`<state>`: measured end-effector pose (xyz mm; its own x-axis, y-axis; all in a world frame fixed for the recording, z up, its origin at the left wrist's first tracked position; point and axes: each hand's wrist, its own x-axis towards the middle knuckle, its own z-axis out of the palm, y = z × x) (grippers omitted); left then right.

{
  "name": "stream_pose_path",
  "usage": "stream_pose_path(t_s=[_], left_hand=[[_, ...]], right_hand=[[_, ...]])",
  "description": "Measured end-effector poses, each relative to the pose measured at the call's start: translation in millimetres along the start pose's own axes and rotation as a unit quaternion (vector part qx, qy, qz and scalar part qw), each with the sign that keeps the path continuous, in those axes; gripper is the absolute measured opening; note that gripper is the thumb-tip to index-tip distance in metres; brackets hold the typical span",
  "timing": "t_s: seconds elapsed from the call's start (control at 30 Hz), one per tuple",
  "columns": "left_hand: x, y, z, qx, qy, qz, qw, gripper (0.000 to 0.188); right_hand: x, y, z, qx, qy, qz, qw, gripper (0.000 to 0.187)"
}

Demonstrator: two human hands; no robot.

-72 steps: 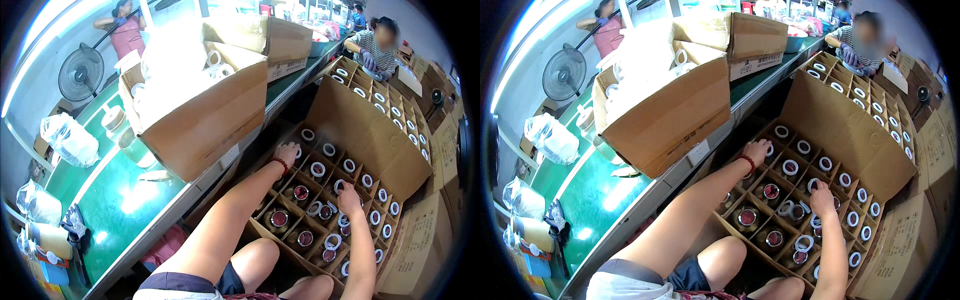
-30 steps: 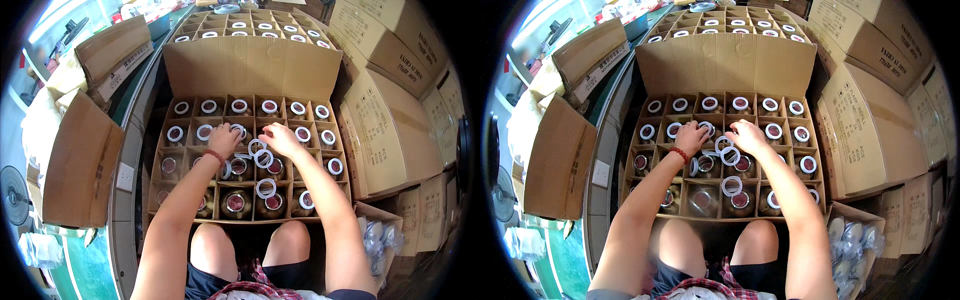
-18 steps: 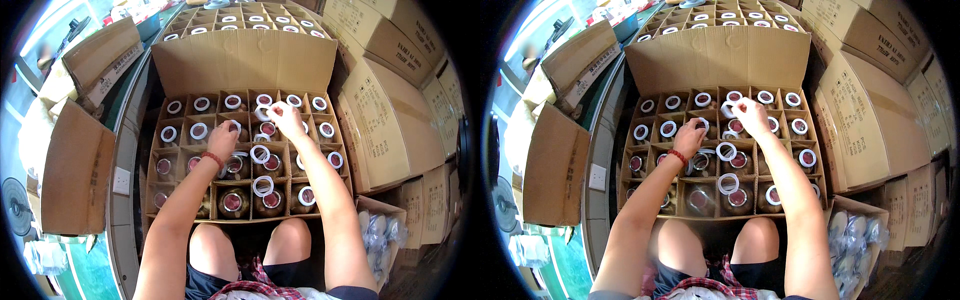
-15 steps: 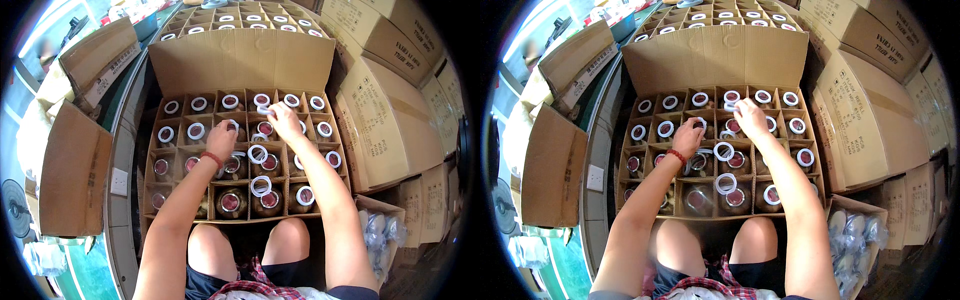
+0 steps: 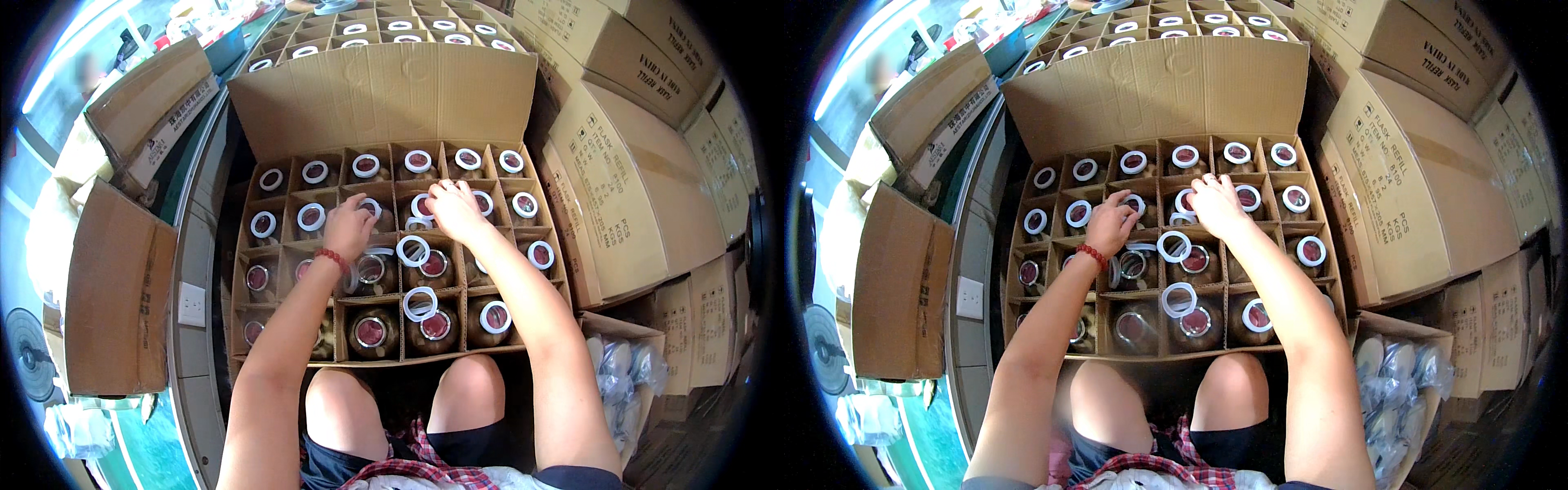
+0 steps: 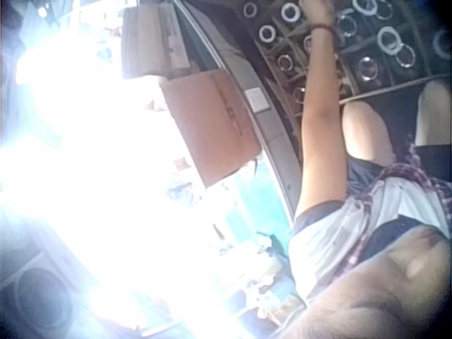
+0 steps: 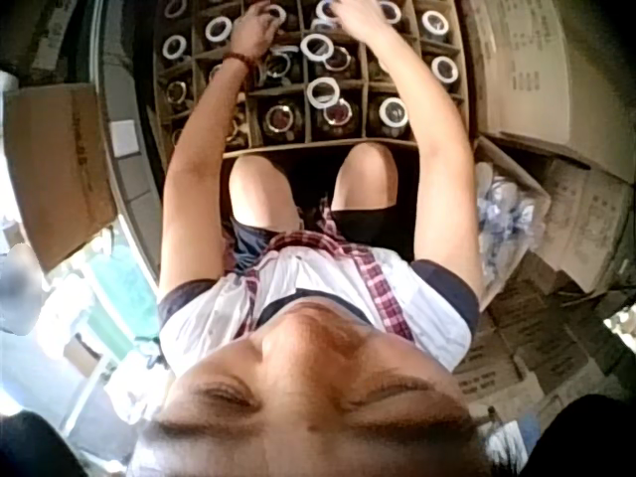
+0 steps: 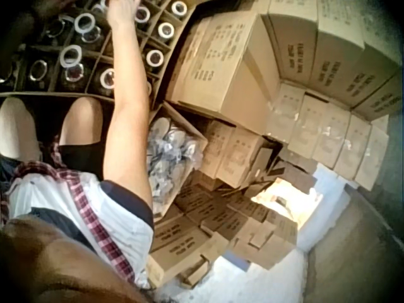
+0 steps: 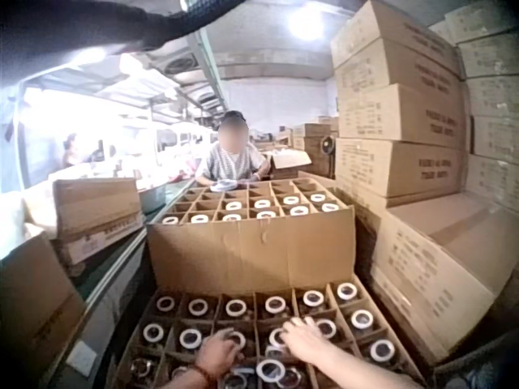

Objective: The person sits on the floor and places white plastic rings onto the tops of small jars arranged in a cardboard box. The person picks up rings from a nearby box and places them one by one onto each jar.

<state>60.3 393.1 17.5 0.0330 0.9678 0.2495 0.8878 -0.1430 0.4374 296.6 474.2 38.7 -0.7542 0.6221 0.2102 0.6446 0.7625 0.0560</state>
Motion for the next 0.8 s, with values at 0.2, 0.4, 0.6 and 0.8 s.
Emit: stream_pose_path(t_s=[0.2,0.4,0.6,0.8], left_hand=[[5.2,-4.7,-1.9,0.031,-0.026,0.035,0.999,0.032],[5.3,-8.7,12.3,0.087,-0.003,0.034,0.996,0.032],[13.4,-12.5,2.2,0.064,-0.093,0.047,0.992,0.033],[17.6,-16.4,3.3,0.112,-0.104,0.051,0.987,0.042]], right_hand=[[8.1,6.3,12.1,-0.067,0.019,0.003,0.998,0.016],[5.1,11.4,12.8,0.138,0.008,0.103,0.985,0.014],[7.4,10.3,20.5,0.086,0.040,0.111,0.989,0.014],[12.6,-11.3,13.0,0.171,0.085,0.017,0.981,0.019]])
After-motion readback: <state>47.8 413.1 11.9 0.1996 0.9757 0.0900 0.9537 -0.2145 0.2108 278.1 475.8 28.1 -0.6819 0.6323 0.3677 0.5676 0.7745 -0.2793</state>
